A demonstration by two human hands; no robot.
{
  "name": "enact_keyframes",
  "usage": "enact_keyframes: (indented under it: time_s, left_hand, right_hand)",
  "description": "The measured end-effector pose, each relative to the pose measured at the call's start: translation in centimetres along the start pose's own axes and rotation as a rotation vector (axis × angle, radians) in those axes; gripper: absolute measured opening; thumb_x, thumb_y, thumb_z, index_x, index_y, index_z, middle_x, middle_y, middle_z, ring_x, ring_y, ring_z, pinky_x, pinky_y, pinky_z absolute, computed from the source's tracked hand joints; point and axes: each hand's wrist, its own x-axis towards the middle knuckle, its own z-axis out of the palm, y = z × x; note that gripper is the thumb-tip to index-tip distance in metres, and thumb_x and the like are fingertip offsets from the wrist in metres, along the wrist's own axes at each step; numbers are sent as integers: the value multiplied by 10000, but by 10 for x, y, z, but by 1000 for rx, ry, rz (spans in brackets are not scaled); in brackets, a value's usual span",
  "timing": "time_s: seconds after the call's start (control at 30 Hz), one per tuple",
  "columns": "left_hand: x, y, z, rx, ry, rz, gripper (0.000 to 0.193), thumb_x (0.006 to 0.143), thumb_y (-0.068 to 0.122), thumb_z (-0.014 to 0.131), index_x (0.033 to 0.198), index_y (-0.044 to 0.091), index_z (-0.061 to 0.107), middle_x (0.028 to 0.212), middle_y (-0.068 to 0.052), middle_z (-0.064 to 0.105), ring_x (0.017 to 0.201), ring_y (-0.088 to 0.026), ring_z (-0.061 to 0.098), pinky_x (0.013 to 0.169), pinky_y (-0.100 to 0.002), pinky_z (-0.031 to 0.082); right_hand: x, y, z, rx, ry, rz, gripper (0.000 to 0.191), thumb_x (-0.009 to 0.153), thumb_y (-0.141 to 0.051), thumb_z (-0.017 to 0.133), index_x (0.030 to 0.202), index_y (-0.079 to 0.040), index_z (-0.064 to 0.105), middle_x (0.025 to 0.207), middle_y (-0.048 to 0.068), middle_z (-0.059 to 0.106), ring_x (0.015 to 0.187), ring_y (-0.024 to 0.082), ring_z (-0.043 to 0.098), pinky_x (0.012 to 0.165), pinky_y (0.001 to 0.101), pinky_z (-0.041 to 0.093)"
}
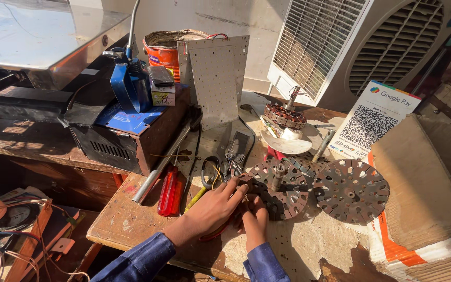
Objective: The person handles a small black box, then uses a screwdriver and pliers to work on a cylindrical electrical component with wires. They strip wire insulation and adjust connections on the component while seated at a cluttered workbench.
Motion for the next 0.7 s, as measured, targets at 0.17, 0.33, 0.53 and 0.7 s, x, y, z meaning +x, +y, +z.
enact_keyframes:
  time_s: [0.17, 0.33, 0.53, 0.7]
  left_hand:
    - [6, 1, -11, -44, -94, -1, 569, 916, 133, 576, 1435, -42, 423, 1242, -210, 535, 1149, -365, 601, 917, -427, 532]
    - [9, -6, -42, -200, -170, 45, 653, 843, 185, 653, 1410, -41, 419, 1208, -216, 531, 1133, -391, 578, 908, -476, 502]
    - [16, -15, -51, -268, -158, -119, 613, 931, 285, 602, 1453, 36, 399, 1307, -235, 517, 1152, -423, 554, 942, -493, 483]
    - [26, -15, -28, -316, -308, -362, 781, 974, 471, 600, 1583, 122, 258, 1277, -231, 530, 1154, -444, 518, 1011, -516, 401]
  right_hand:
    - [9, -25, -2, -45, -64, 167, 225, 920, -88, 650, 1145, -78, 650, 824, 43, 671, 454, 119, 526, 310, 288, 339]
    - [5, -34, -6, 57, -169, 175, 203, 950, -109, 655, 1130, -29, 606, 858, 47, 652, 468, 142, 557, 320, 301, 387]
    - [7, -19, -16, 77, -213, 184, 271, 923, -81, 549, 1183, -131, 607, 946, 24, 689, 629, 123, 631, 398, 280, 481]
    - [18, 12, -23, -4, -204, -130, 195, 990, -68, 625, 1181, -33, 626, 992, 6, 616, 821, 65, 576, 592, 241, 476]
